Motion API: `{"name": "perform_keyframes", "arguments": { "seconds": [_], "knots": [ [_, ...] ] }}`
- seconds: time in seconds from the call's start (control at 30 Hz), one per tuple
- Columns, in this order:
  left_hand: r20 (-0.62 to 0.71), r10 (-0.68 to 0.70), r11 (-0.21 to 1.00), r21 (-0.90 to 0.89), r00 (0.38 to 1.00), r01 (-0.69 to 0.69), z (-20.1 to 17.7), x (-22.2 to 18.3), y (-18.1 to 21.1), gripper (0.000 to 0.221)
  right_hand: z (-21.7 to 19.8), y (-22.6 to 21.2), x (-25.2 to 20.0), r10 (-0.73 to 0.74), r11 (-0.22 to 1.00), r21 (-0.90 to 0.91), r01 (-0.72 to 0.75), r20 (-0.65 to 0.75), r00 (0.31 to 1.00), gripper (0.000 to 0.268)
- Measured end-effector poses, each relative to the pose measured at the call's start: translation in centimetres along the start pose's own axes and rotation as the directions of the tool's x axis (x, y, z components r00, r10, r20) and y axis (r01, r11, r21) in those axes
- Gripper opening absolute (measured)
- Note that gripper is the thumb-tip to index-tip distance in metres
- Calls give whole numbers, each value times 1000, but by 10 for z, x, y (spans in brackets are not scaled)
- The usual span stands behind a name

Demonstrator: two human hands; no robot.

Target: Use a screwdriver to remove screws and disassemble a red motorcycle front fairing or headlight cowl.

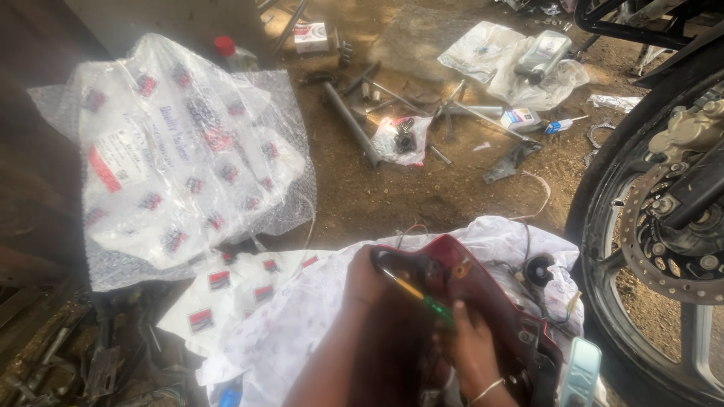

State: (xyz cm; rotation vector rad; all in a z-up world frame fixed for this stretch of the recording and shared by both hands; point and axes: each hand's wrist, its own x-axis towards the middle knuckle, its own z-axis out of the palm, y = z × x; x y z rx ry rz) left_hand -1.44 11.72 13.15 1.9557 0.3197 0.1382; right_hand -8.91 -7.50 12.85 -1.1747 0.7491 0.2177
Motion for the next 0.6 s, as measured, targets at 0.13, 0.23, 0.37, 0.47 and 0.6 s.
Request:
{"name": "perform_keyframes", "arguments": {
  "seconds": [0.13,0.23,0.37,0.47,0.6],
  "knots": [
    [-57,215,971,118,975,-207,15,12,-37,52,-24,41,39,-126,987,-98,130,44,991,31],
    [-118,235,947,253,965,-200,27,15,-61,53,-46,74,72,-328,942,-20,335,154,932,31],
    [-196,68,914,405,978,18,16,-6,-17,52,-27,39,36,-241,953,226,202,163,957,32],
    [-305,-131,897,369,943,244,20,-26,-3,52,-24,35,27,-239,937,290,193,132,962,29],
    [-365,-534,831,-62,763,552,50,-43,-11,50,-24,47,30,-256,948,219,231,92,962,30]
  ]
}}
